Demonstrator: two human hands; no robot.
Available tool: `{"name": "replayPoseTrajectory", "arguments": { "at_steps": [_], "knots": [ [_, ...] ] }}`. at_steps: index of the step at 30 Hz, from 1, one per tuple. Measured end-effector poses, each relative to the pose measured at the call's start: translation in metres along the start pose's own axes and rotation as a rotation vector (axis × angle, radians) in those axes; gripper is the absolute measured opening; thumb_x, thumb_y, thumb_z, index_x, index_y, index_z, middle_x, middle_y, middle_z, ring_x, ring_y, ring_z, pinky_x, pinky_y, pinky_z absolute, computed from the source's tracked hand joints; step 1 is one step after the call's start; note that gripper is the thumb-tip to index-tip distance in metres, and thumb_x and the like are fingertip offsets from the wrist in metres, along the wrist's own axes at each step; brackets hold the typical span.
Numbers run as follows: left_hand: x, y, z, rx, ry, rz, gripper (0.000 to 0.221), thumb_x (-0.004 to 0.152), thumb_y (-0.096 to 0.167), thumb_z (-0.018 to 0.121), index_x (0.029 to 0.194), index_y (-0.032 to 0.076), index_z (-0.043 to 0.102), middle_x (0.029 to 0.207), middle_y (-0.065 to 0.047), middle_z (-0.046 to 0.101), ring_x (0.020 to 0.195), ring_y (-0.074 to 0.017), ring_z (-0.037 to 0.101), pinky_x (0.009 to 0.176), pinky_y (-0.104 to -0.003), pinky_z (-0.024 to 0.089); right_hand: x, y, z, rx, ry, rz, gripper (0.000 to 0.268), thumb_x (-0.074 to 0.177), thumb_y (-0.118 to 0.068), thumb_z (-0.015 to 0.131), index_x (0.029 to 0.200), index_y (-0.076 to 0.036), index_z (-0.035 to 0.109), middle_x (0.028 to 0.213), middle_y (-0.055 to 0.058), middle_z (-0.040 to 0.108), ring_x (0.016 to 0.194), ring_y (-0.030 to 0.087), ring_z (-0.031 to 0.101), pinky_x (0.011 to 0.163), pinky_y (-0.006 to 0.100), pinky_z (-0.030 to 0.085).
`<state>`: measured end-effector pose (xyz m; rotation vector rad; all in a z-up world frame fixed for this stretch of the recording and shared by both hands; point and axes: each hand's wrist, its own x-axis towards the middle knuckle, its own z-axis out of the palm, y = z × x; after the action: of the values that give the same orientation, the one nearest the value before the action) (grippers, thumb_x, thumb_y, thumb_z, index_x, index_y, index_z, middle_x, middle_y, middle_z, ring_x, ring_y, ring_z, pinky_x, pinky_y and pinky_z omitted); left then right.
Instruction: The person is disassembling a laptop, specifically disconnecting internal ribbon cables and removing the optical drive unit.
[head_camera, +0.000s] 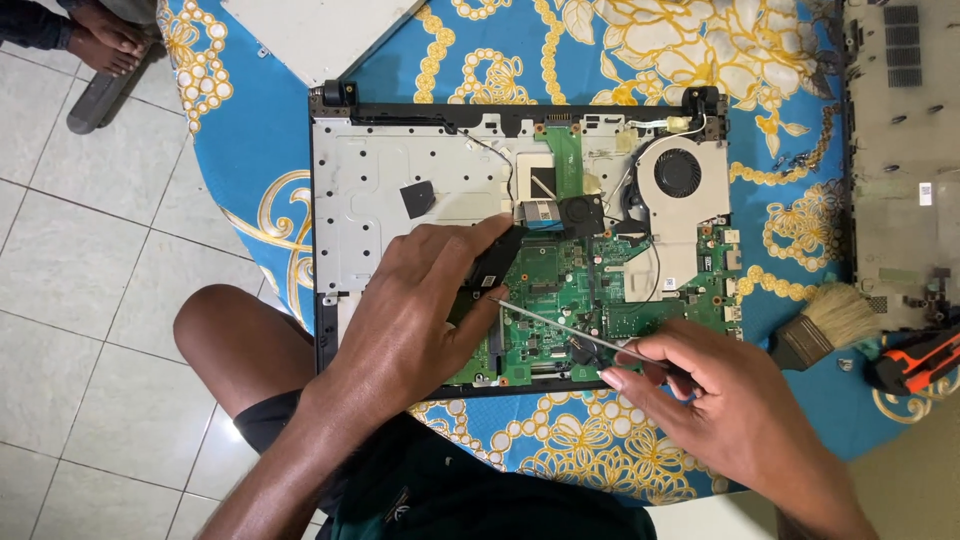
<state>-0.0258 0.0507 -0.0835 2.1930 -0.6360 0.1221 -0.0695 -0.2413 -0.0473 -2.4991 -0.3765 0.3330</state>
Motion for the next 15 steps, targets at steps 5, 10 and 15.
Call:
{"name": "replayPoseTrajectory", "arguments": {
  "at_steps": [5,10,15],
  "knots": [
    [0.001,0.009,-0.008,0.1,0.024,0.029,0.063,0.1,0.017,0.07,0.153,0.004,0.04,0.134,-0.017,0.06,0.12,-0.0377,0.057,0.101,-0.049,0.046,-0.001,0.005,0.003,-0.039,0.032,-0.017,0.014,0.086,-0.031,0.077,0.091,-0.018,0.073,0.079,-0.007,0.076,0.052,0.012,0.05,0.046,0.032,0.044],
    [-0.008,0.016,-0.009,0.173,0.025,-0.026,0.062,0.101,0.023,0.067,0.153,0.005,0.038,0.149,-0.018,0.05,0.13,-0.037,0.053,0.105,-0.052,0.044,-0.004,0.007,0.004,-0.001,0.032,0.049,0.014,0.086,-0.033,0.078,0.094,-0.022,0.077,0.073,-0.008,0.073,0.055,0.009,0.055,0.047,0.028,0.047],
    [-0.012,0.031,-0.001,0.141,0.155,-0.009,0.036,0.097,0.019,0.072,0.128,0.005,0.061,0.127,-0.014,0.06,0.115,-0.0311,0.059,0.092,-0.044,0.045,-0.013,0.001,-0.009,0.116,0.054,0.184,0.026,0.088,-0.035,0.071,0.106,-0.019,0.082,0.063,-0.004,0.069,0.048,0.01,0.043,0.043,0.029,0.038]
  ]
}}
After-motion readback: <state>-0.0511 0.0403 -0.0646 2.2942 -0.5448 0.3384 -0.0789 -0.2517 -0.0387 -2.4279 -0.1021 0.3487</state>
